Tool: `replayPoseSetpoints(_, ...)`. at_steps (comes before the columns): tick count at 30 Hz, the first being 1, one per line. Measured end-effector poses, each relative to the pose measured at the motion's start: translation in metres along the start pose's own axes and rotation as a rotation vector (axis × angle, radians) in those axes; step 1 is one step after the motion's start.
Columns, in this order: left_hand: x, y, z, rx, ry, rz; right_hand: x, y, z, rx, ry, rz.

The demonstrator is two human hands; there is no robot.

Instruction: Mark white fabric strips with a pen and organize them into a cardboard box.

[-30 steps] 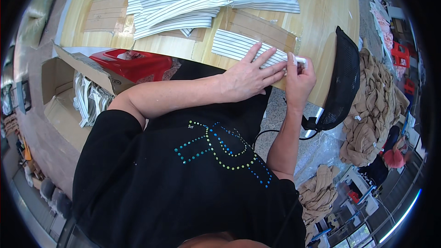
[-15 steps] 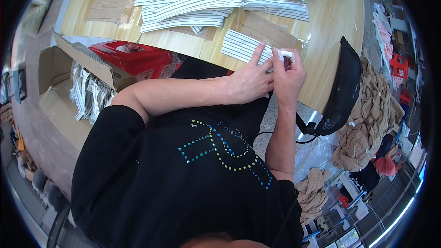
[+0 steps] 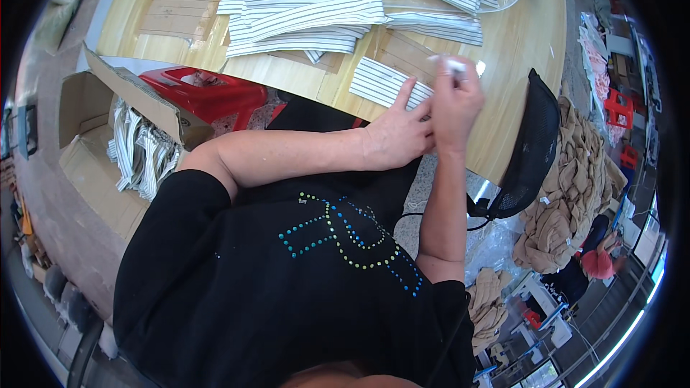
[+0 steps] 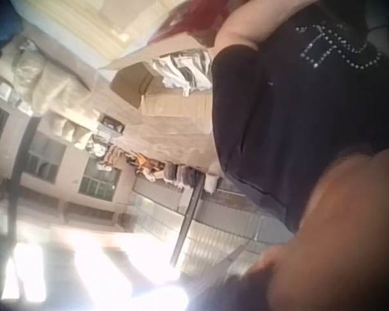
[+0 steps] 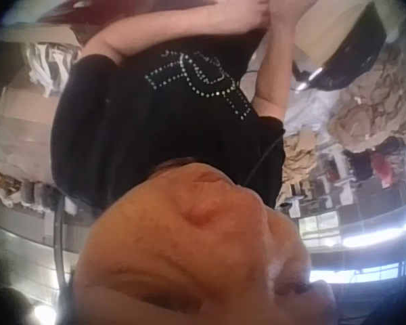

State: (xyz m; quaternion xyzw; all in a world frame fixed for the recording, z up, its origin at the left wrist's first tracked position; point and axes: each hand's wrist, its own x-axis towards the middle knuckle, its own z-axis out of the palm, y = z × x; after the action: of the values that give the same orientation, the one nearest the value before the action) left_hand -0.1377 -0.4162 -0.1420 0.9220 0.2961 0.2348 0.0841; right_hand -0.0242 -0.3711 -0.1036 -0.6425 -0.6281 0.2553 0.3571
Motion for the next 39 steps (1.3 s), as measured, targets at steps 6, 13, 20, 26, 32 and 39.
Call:
replayPoseSetpoints(6,0.01,-0.016,-0.017,-0.121,0.066,-0.05,0.061,0.069,-0.026,-0.196,0.176,-0.44)
replayPoseSetpoints(13,-0.01,-0.072,-0.102,0.222,0.238,-0.073,0.064,0.068,-0.032,-0.431,0.083,-0.455)
replayPoseSetpoints(20,-0.034,-0.123,-0.09,0.162,0.078,-0.382,0.006,0.014,-0.055,-0.172,0.055,-0.214)
replayPoseSetpoints(26,-0.002,-0.07,-0.114,-0.095,0.682,-0.292,-0.023,0.007,-0.073,0.402,-0.211,0.071)
replayPoseSetpoints(32,0.019,-0.033,-0.044,-0.199,0.376,0.081,-0.022,0.04,-0.049,0.101,-0.107,-0.018)
replayPoseSetpoints(39,0.008,-0.032,-0.018,-0.118,0.07,-0.108,-0.042,0.053,-0.045,0.147,-0.007,-0.024)
